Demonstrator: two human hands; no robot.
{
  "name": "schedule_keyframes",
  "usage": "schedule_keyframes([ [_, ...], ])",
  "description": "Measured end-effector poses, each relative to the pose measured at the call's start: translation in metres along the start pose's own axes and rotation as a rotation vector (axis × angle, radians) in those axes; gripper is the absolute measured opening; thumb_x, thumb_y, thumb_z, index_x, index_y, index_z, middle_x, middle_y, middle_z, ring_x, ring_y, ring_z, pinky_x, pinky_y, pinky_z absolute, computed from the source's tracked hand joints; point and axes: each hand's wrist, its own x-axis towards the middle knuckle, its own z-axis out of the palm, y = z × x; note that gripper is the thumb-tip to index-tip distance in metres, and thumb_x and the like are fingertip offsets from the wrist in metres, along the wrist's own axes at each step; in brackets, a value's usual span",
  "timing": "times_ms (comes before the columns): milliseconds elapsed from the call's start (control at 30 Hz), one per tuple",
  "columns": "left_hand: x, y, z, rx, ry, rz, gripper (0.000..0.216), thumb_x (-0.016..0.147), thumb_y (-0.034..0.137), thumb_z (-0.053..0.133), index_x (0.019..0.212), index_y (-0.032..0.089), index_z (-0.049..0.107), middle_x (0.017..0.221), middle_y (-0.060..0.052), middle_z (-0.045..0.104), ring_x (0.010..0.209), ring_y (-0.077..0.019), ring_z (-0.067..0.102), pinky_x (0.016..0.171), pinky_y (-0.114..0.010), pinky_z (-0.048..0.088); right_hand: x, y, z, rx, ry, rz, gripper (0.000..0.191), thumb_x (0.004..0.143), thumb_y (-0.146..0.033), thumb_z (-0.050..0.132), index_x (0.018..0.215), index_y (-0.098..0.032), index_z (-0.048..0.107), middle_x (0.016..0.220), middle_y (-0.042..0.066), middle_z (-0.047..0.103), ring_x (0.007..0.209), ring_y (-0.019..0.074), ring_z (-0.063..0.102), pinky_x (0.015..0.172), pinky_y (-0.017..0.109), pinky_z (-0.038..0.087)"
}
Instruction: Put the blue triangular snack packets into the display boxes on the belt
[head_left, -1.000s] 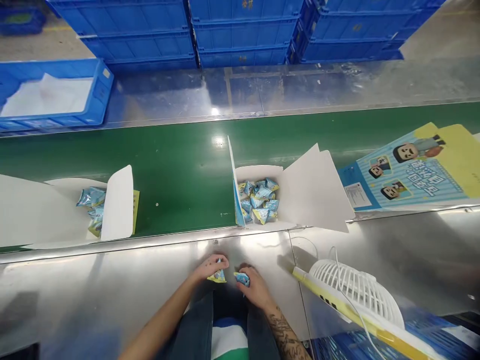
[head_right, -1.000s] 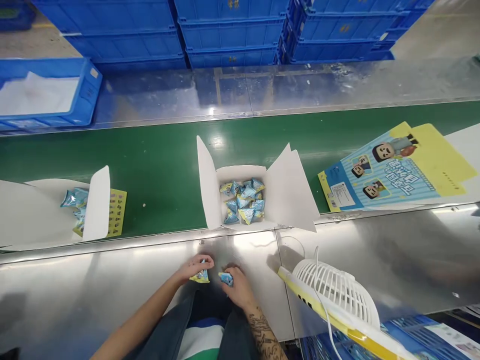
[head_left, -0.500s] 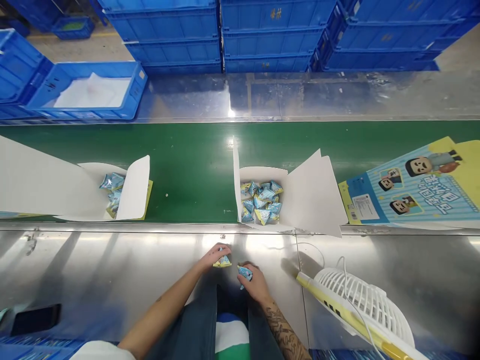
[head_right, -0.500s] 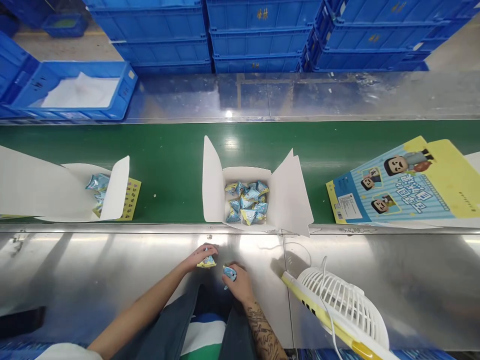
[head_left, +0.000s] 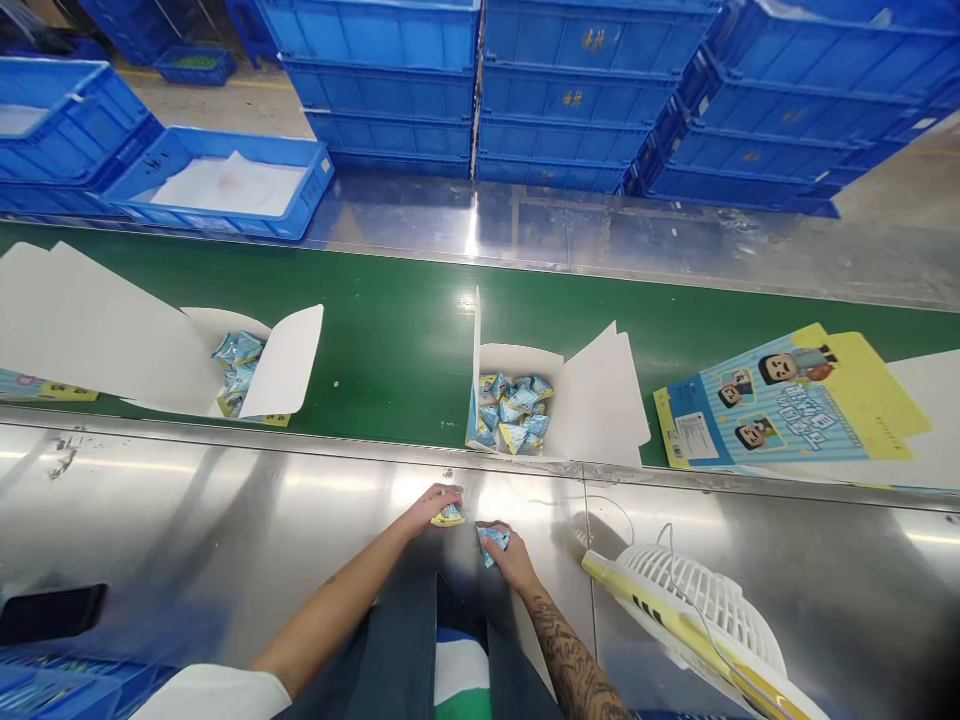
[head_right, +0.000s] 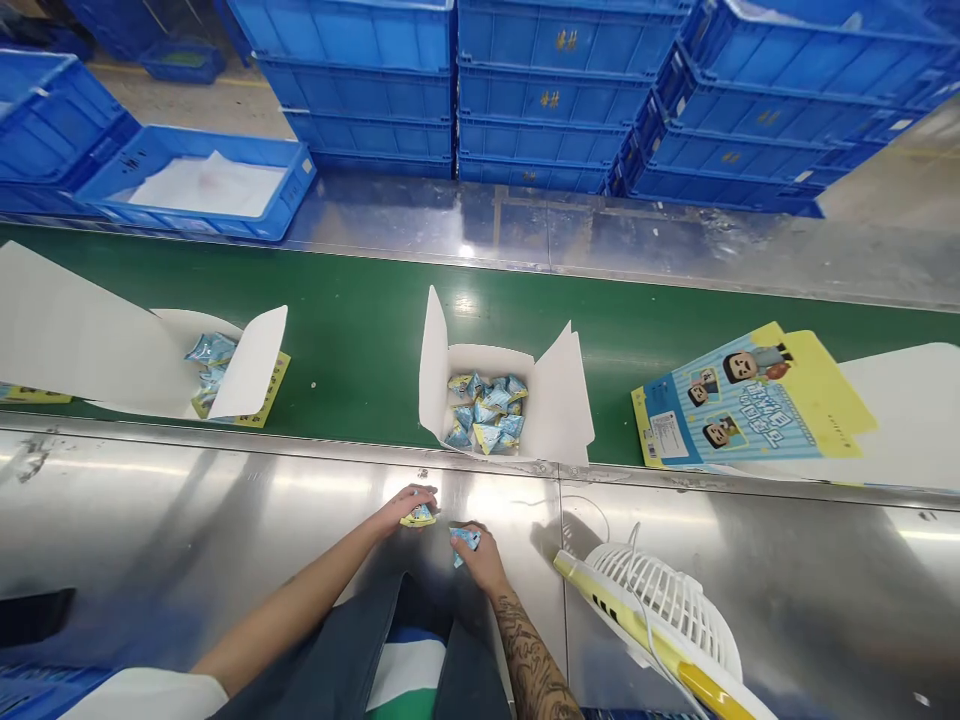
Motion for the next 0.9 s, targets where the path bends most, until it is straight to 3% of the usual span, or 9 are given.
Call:
schedule_keyframes([
  [133,-0.003,-0.002,-0.002,-0.017,0.012,-0.021,0.036,0.069,0.048,0.082,0.087,0.018,0.074,0.079,-0.005,0.075,0.059,-0.0194,0.068,0.049,-0.027,0.044,0.000,-0.001,0.003,0.062,-0.019,0.109,0.058,0.085,-0.070,0.058,0.103,-0.016,0.068,0.072,0.002,0.071,0.042,0.0109,0.045,0.043,0.028,0.036],
  [267,-0.008,-0.009,-0.005,-0.095,0.042,-0.012,0.048,0.064,0.048,0.086,0.098,0.020,0.069,0.065,0.001,0.069,0.049,-0.0180,0.064,0.048,-0.026,0.041,0.001,-0.006,0.002,0.088,-0.053,0.142,0.068,0.078,-0.074,0.063,0.111,-0.015,0.066,0.070,0.001,0.071,0.038,0.0086,0.043,0.038,0.026,0.033],
  [400,-0.020,-0.024,-0.008,-0.279,0.066,0.005,0.053,0.060,0.054,0.087,0.096,0.021,0.066,0.070,0.002,0.068,0.056,-0.0147,0.064,0.052,-0.023,0.044,-0.007,-0.015,0.009,0.082,-0.017,0.123,0.063,0.073,-0.069,0.072,0.107,-0.016,0.070,0.068,-0.002,0.068,0.044,0.0093,0.048,0.041,0.024,0.037],
  [567,-0.054,-0.054,-0.015,-0.534,0.070,0.009,0.055,0.063,0.061,0.084,0.096,0.022,0.066,0.079,0.003,0.067,0.062,-0.0110,0.061,0.055,-0.021,0.046,-0.029,-0.030,0.041,0.148,0.055,0.109,0.060,0.083,-0.067,0.065,0.117,-0.017,0.068,0.074,0.000,0.072,0.052,0.0104,0.057,0.046,0.022,0.036],
  [733,-0.084,-0.085,-0.019,-0.666,0.096,-0.068,0.049,0.068,0.057,0.086,0.091,0.020,0.064,0.071,0.003,0.065,0.057,-0.0127,0.061,0.049,-0.022,0.046,-0.056,-0.038,0.078,0.249,0.023,0.161,0.067,0.067,-0.069,0.081,0.109,-0.017,0.071,0.067,0.000,0.070,0.048,0.0129,0.056,0.043,0.023,0.032],
  [900,-0.093,-0.084,-0.019,-0.742,0.108,-0.061,0.035,0.077,0.048,0.082,0.088,0.021,0.063,0.070,0.004,0.067,0.054,-0.0116,0.061,0.048,-0.022,0.045,-0.079,-0.058,0.097,0.430,0.078,0.200,0.065,0.073,-0.074,0.073,0.105,-0.018,0.068,0.083,0.007,0.076,0.054,0.0136,0.060,0.049,0.024,0.036],
])
